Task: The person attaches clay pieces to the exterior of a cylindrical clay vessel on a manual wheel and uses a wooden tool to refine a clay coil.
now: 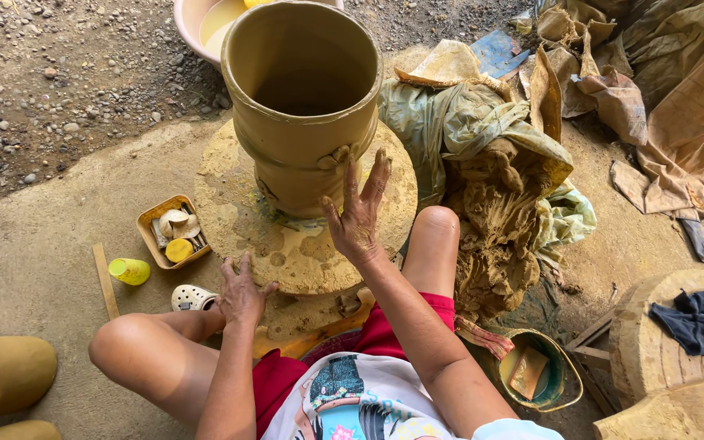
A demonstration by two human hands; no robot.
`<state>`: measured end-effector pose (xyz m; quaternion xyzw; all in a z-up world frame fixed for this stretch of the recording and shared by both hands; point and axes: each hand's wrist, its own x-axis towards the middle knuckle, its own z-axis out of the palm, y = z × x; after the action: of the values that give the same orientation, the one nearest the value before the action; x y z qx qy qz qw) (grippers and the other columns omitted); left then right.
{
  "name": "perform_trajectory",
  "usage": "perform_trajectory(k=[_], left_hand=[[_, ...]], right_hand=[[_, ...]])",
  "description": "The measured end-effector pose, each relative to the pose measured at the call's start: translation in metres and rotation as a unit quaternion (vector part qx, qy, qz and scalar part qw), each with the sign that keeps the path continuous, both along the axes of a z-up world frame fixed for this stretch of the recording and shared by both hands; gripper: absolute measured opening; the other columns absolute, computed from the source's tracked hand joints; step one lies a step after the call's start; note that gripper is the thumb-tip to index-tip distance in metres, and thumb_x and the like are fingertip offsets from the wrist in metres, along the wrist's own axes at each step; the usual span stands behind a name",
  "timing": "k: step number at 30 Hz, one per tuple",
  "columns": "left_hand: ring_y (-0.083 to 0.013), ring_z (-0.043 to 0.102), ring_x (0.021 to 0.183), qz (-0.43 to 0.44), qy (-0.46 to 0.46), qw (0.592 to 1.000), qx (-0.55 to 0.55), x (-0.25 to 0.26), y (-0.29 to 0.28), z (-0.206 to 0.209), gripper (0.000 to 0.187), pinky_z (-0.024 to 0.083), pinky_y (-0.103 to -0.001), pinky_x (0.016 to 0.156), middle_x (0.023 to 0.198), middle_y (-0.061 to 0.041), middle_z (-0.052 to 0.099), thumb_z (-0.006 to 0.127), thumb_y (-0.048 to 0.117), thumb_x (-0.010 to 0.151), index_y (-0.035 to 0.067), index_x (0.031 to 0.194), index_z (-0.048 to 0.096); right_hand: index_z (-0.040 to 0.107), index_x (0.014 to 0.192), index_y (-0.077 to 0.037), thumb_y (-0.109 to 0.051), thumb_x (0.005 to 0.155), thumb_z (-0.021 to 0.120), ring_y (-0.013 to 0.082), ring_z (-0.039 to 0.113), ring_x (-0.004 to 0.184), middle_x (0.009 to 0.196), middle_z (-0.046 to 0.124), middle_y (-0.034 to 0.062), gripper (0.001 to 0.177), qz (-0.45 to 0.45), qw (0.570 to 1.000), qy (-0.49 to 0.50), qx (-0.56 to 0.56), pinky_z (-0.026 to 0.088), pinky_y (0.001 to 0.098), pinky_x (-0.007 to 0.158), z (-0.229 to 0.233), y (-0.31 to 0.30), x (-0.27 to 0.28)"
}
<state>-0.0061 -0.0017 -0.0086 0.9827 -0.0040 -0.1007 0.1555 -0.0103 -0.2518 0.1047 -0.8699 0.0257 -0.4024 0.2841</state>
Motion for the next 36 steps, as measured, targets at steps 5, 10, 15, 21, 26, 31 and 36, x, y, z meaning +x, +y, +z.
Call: perform_trajectory(k=[5, 10, 15, 21, 26, 31, 36], left_hand=[[-0.0377, 0.052, 0.133, -0.003, -0.005, 1.0, -0.006, -0.003, -0.002, -0.001, 0.107, 0.048, -0.066, 0.1, 0.158, -0.015, 0.028, 0.088, 0.053, 0.071, 0.026, 0.158, 0.033], [-0.0374, 0.05, 0.135, -0.008, -0.008, 1.0, 0.007, -0.005, -0.004, -0.007, 0.107, 0.048, -0.064, 0.101, 0.156, -0.016, 0.029, 0.086, 0.056, 0.072, 0.025, 0.158, 0.03], [-0.0382, 0.055, 0.129, -0.008, 0.017, 1.0, 0.016, -0.006, -0.005, -0.002, 0.105, 0.052, -0.058, 0.099, 0.159, -0.016, 0.029, 0.082, 0.057, 0.076, 0.026, 0.161, 0.028], [-0.0393, 0.055, 0.128, -0.016, 0.015, 1.0, 0.022, -0.011, -0.007, 0.002, 0.105, 0.051, -0.059, 0.1, 0.16, -0.019, 0.027, 0.079, 0.059, 0.077, 0.025, 0.161, 0.027], [-0.0417, 0.045, 0.138, -0.031, -0.018, 0.999, 0.024, -0.016, -0.008, -0.002, 0.106, 0.048, -0.065, 0.098, 0.158, -0.023, 0.026, 0.079, 0.059, 0.077, 0.02, 0.16, 0.026], [-0.0431, 0.047, 0.137, -0.029, 0.013, 0.999, 0.039, -0.018, -0.014, -0.01, 0.107, 0.05, -0.064, 0.101, 0.16, -0.026, 0.025, 0.075, 0.062, 0.08, 0.02, 0.163, 0.023], [-0.0456, 0.048, 0.134, -0.047, -0.01, 0.996, 0.076, -0.021, -0.018, -0.016, 0.107, 0.05, -0.064, 0.098, 0.158, -0.029, 0.025, 0.069, 0.067, 0.082, 0.016, 0.162, 0.02]], right_hand=[[0.01, 0.17, -0.031, -0.061, 0.107, 0.044, 0.0478, -0.007, 0.162, 0.174, -0.011, 0.0207, 0.077, 0.003, 1.0, -0.021, 0.014, 0.005, 0.0662, 0.133, 0.009, 0.006, 0.013], [0.007, 0.169, -0.031, -0.057, 0.113, 0.046, 0.0497, -0.011, 0.163, 0.176, -0.015, 0.0201, 0.074, -0.009, 0.998, -0.045, -0.052, 0.005, 0.0698, 0.134, 0.0, 0.014, 0.01], [0.015, 0.169, -0.034, -0.053, 0.109, 0.053, 0.0506, -0.011, 0.161, 0.174, -0.015, 0.021, 0.074, -0.032, 0.995, -0.019, -0.093, 0.007, 0.0702, 0.132, -0.009, 0.02, 0.009], [0.013, 0.171, -0.033, -0.058, 0.108, 0.045, 0.0371, -0.014, 0.165, 0.177, -0.014, 0.0142, 0.075, -0.025, 0.999, -0.042, -0.017, 0.003, 0.0676, 0.134, -0.01, 0.019, 0.008], [0.011, 0.169, -0.026, -0.064, 0.101, 0.046, 0.0313, -0.017, 0.164, 0.177, -0.015, 0.0108, 0.085, 0.066, 0.96, 0.017, 0.272, 0.001, 0.0625, 0.129, -0.005, -0.001, 0.014], [0.014, 0.17, -0.029, -0.065, 0.103, 0.041, 0.0321, -0.011, 0.166, 0.18, -0.008, 0.0083, 0.08, 0.122, 0.947, 0.033, 0.296, 0.005, 0.0616, 0.133, -0.003, -0.001, 0.014], [0.028, 0.165, -0.031, -0.061, 0.104, 0.049, 0.0332, -0.006, 0.168, 0.181, -0.003, 0.0092, 0.071, 0.091, 0.953, 0.013, 0.289, 0.006, 0.0625, 0.133, -0.007, 0.017, -0.009]])
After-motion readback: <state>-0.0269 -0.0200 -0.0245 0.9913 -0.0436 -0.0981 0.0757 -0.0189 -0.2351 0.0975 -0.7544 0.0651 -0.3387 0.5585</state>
